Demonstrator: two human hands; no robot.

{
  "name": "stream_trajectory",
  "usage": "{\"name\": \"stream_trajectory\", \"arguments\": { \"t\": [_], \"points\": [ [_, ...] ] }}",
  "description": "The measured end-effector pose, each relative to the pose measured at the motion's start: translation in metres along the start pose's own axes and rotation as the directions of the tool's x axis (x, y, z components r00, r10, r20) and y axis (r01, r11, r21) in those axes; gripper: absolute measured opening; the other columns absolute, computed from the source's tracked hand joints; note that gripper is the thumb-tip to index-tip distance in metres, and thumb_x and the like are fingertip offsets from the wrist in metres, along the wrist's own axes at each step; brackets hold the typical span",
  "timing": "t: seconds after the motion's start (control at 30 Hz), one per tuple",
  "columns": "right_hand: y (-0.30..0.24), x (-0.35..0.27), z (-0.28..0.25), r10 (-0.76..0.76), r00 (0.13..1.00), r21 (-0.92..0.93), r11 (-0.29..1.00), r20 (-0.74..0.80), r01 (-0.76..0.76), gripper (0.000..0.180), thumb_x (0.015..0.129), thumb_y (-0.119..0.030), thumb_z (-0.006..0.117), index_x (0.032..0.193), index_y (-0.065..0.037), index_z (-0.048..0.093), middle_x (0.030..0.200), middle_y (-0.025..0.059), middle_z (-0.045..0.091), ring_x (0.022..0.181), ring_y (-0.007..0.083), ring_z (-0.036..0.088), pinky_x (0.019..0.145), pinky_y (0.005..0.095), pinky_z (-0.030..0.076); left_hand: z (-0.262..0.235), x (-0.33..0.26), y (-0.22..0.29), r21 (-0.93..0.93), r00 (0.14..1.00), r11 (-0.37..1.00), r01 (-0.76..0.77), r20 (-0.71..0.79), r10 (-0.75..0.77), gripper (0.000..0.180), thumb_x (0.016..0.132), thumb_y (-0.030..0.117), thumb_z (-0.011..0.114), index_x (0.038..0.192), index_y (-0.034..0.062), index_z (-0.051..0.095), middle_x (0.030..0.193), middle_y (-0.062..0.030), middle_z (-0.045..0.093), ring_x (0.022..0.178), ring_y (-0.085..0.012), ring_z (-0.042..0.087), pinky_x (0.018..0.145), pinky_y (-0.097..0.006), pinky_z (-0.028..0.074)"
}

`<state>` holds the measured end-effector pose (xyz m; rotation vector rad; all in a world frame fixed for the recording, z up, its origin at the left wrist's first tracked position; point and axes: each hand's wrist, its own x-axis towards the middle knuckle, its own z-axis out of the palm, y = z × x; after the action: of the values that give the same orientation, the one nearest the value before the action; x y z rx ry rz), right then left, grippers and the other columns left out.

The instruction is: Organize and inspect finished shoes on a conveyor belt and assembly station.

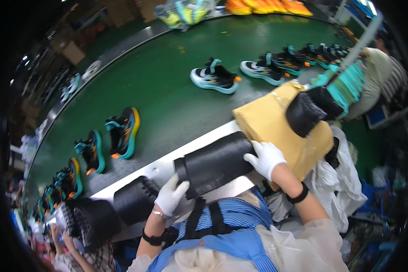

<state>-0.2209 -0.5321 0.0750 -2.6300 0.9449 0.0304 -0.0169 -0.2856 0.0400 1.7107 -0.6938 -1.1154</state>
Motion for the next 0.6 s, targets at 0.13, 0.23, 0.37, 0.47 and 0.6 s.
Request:
{"name": "stream_trajectory", "arguments": {
  "t": [0.13,0.23,0.37,0.47,0.6],
  "points": [
    [-0.007,-0.002,0.017,0.039,0.990,0.028,0.999,-0.139,-0.036,0.051,0.082,-0.037,0.062,0.118,-0.001,0.058,0.098,0.0192,0.061,0.098,0.0350,0.055,0.087,0.0412,0.045,0.000,0.002,0.017,-0.142,0.999,0.989,0.051,0.007,-0.051,0.049,0.091,0.022,0.056,0.132,-0.0028,0.045,0.122,-0.0120,0.056,0.111,-0.0164,0.051,0.097,-0.029,0.040],
    [-0.010,0.014,0.029,-0.033,0.977,0.060,0.997,-0.213,0.047,0.049,0.081,-0.035,0.064,0.116,-0.001,0.059,0.093,0.0181,0.060,0.093,0.0347,0.054,0.084,0.0420,0.044,-0.010,0.003,0.004,-0.163,0.994,0.981,0.104,-0.019,-0.109,0.053,0.091,0.023,0.056,0.135,-0.0044,0.040,0.123,-0.0131,0.055,0.111,-0.0172,0.051,0.098,-0.029,0.040],
    [-0.011,0.026,0.024,-0.055,0.972,0.115,0.990,-0.228,0.082,0.048,0.081,-0.034,0.065,0.116,-0.001,0.059,0.096,0.0180,0.059,0.093,0.0351,0.054,0.084,0.0429,0.044,-0.009,0.005,-0.013,-0.085,0.996,0.996,0.003,-0.085,-0.010,0.055,0.092,0.025,0.055,0.136,-0.0040,0.038,0.122,-0.0153,0.056,0.113,-0.0211,0.051,0.097,-0.032,0.041],
    [-0.005,0.020,0.022,-0.071,0.964,0.164,0.980,-0.256,0.116,0.050,0.081,-0.034,0.065,0.118,-0.001,0.058,0.105,0.0182,0.059,0.098,0.0355,0.054,0.088,0.0422,0.043,-0.015,-0.002,-0.008,0.207,0.994,0.978,0.030,-0.110,-0.007,0.058,0.090,0.029,0.057,0.135,-0.0032,0.040,0.116,-0.0192,0.060,0.109,-0.0262,0.057,0.094,-0.034,0.044],
    [0.010,0.001,0.003,-0.002,0.944,0.273,0.957,-0.331,0.097,0.052,0.080,-0.033,0.065,0.121,-0.002,0.055,0.114,0.0179,0.059,0.106,0.0348,0.053,0.092,0.0407,0.043,-0.031,-0.027,0.032,0.643,0.955,0.758,0.107,-0.279,0.101,0.059,0.082,0.028,0.065,0.131,-0.0006,0.048,0.102,-0.0200,0.063,0.090,-0.0299,0.064,0.081,-0.038,0.051]
  ]
}}
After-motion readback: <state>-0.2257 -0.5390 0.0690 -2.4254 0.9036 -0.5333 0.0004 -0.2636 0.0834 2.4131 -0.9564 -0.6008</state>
